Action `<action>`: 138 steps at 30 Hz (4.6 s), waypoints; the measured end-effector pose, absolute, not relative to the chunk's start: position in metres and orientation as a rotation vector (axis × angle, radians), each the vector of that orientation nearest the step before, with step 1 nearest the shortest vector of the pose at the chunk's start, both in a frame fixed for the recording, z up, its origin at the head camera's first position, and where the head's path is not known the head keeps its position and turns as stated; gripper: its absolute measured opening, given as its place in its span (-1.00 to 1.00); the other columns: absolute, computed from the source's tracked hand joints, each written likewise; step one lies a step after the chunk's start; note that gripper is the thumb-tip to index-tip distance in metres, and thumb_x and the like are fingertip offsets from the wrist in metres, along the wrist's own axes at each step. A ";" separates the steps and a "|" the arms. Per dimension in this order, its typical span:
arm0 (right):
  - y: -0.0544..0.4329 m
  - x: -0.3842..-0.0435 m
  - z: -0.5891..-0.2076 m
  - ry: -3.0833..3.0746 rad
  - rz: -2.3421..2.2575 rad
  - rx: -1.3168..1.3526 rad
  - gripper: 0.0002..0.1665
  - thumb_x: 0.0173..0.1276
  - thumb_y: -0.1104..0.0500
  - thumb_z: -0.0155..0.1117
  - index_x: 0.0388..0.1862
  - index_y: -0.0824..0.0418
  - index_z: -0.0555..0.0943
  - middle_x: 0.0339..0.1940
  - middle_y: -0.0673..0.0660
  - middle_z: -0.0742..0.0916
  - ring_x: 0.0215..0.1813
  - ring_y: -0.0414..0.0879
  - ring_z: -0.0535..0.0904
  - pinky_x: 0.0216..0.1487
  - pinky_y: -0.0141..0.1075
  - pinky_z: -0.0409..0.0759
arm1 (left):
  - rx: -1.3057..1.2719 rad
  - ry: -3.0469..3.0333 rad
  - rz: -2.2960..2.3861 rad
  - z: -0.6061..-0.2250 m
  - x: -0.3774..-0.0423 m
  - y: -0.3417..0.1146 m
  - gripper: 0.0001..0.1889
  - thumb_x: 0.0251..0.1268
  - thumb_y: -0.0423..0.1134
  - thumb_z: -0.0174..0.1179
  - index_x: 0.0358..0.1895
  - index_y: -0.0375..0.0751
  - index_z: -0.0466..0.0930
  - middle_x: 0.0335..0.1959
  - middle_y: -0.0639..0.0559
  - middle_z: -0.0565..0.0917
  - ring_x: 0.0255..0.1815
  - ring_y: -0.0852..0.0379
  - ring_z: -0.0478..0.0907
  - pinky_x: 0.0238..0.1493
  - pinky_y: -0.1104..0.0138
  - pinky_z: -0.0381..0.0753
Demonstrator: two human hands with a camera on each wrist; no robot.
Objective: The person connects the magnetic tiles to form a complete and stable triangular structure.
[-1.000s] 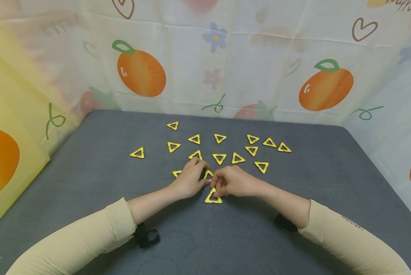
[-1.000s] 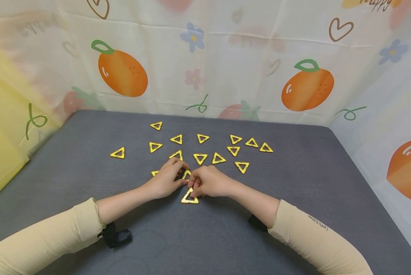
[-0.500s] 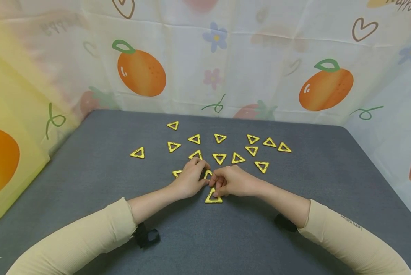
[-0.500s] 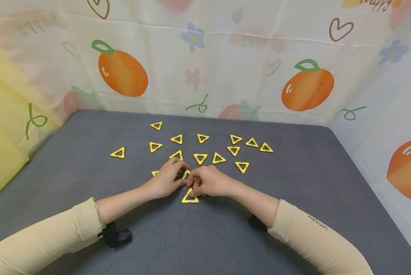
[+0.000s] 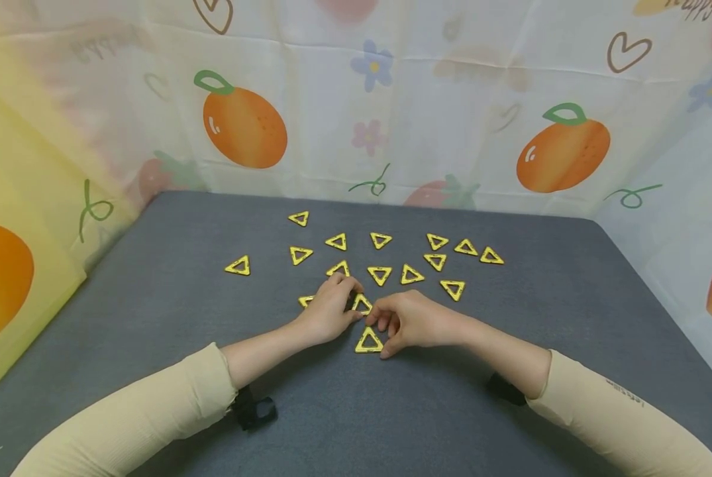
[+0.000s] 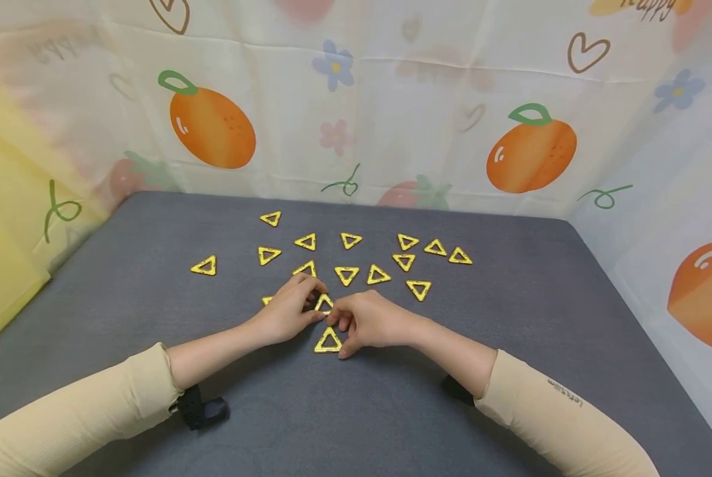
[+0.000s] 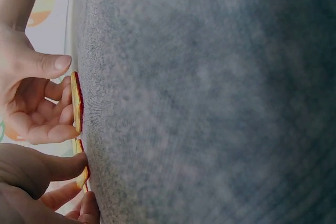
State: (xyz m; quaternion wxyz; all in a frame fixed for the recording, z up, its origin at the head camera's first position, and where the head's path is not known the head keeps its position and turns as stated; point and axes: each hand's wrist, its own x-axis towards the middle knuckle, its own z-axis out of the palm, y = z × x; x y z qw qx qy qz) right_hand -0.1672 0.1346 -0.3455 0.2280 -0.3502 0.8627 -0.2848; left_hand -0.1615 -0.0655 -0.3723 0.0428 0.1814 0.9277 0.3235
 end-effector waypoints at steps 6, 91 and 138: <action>0.134 -0.166 -0.348 2.388 -0.796 -1.006 -0.53 0.04 0.16 0.61 -0.06 0.17 0.64 -0.31 0.05 0.67 -0.43 -0.35 0.58 -0.33 -0.47 0.59 | 0.482 2.812 1.092 -0.371 -0.163 -0.066 -0.65 0.14 -0.43 0.39 0.00 -0.24 0.55 -0.08 -0.14 0.58 -0.12 -0.01 0.59 -0.03 0.16 0.63; 0.135 -0.167 -0.348 2.410 -0.736 -1.023 -0.56 0.07 0.10 0.59 -0.11 0.15 0.60 -0.30 0.03 0.66 -0.43 -0.29 0.52 -0.35 -0.45 0.55 | 0.668 2.413 1.211 -0.376 -0.150 -0.087 -0.55 -0.10 -0.32 0.56 -0.07 -0.15 0.62 -0.37 0.00 0.73 -0.44 0.31 0.61 -0.35 0.42 0.61; 0.272 -0.238 -0.340 2.630 -0.657 -0.578 -0.54 0.30 -0.08 0.39 0.04 0.18 0.63 -0.08 0.12 0.75 -0.06 -0.10 0.65 -0.09 -0.24 0.61 | 0.707 2.378 1.236 -0.373 -0.150 -0.089 -0.57 -0.08 -0.35 0.54 -0.07 -0.11 0.64 -0.27 0.03 0.72 -0.40 0.27 0.61 -0.40 0.44 0.57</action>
